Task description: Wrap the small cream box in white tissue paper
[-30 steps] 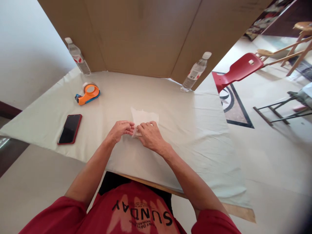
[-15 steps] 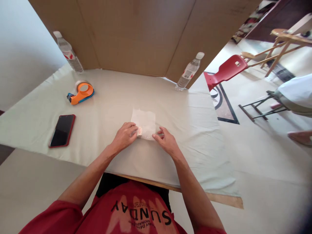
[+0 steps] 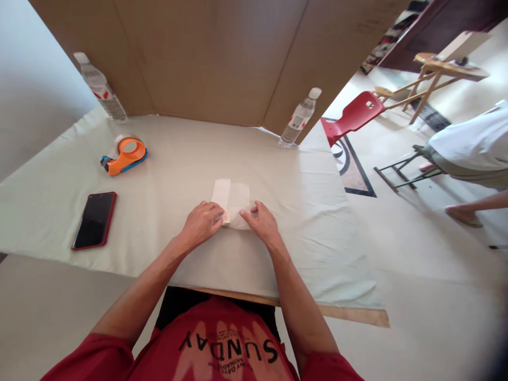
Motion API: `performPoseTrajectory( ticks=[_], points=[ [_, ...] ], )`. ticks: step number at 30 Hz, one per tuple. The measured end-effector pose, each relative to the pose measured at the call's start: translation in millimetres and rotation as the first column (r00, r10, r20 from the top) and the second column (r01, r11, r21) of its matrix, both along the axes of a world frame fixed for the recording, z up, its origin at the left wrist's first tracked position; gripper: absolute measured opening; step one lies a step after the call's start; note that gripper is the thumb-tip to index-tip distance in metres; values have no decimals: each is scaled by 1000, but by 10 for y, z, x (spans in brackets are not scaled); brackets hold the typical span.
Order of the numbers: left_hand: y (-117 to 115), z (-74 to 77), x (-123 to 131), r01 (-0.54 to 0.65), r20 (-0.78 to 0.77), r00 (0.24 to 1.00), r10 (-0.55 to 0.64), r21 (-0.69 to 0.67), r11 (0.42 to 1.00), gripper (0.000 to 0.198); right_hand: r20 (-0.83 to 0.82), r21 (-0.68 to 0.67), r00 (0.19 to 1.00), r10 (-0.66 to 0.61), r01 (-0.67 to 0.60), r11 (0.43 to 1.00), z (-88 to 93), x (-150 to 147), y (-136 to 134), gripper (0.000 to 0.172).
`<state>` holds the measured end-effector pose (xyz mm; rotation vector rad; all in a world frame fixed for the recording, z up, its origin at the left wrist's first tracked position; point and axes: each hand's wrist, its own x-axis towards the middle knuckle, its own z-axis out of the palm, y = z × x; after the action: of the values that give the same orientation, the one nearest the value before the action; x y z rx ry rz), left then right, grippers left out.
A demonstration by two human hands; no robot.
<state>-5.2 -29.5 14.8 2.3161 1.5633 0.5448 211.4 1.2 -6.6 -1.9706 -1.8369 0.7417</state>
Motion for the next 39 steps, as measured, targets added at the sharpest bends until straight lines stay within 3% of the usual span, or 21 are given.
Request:
performPoseTrajectory(
  ticks=[3, 6, 9, 13, 21, 24, 28, 30, 33, 36, 39],
  points=[
    [-11, 14, 21, -12, 8, 1000, 12, -2, 1000, 20, -14, -97, 1000, 27, -29, 995, 54, -49, 99, 57],
    [-24, 28, 41, -19, 3, 1000, 19, -8, 1000, 18, -2, -147, 999, 43, -43, 988, 89, -30, 148, 45],
    [-30, 36, 53, -28, -3, 1000, 28, -22, 999, 19, 90, -106, 996, 14, -4, 994, 105, 17, 144, 35],
    [-31, 46, 71, -38, -9, 999, 37, -31, 999, 19, 161, -37, 986, -51, 58, 998, 126, 6, 195, 38],
    [-45, 85, 93, -56, -35, 998, 54, -46, 997, 20, -3, -108, 1000, 30, -30, 994, 111, -42, 383, 26],
    [-37, 80, 93, -52, -32, 998, 50, -64, 997, 19, -32, -105, 998, 58, -61, 993, 102, 5, 334, 31],
    [-30, 70, 104, -67, -34, 997, 64, -88, 994, 19, -113, -59, 991, 69, -76, 995, 127, 28, 166, 23],
    [-30, 72, 110, -69, -29, 997, 67, -92, 993, 19, -263, -76, 964, 29, -51, 996, 137, 27, 49, 29],
    [-28, 84, 113, -63, -30, 998, 61, -94, 994, 19, -491, -163, 866, -93, 13, 986, 108, 7, -103, 58],
    [-27, 99, 114, -67, -34, 997, 64, -94, 993, 18, -519, -151, 843, -143, 74, 986, 9, -62, -141, 78],
    [-44, 103, 130, -73, -45, 997, 69, -100, 992, 19, -460, -39, 883, -94, 86, 996, -102, -158, -77, 78]
  ],
)
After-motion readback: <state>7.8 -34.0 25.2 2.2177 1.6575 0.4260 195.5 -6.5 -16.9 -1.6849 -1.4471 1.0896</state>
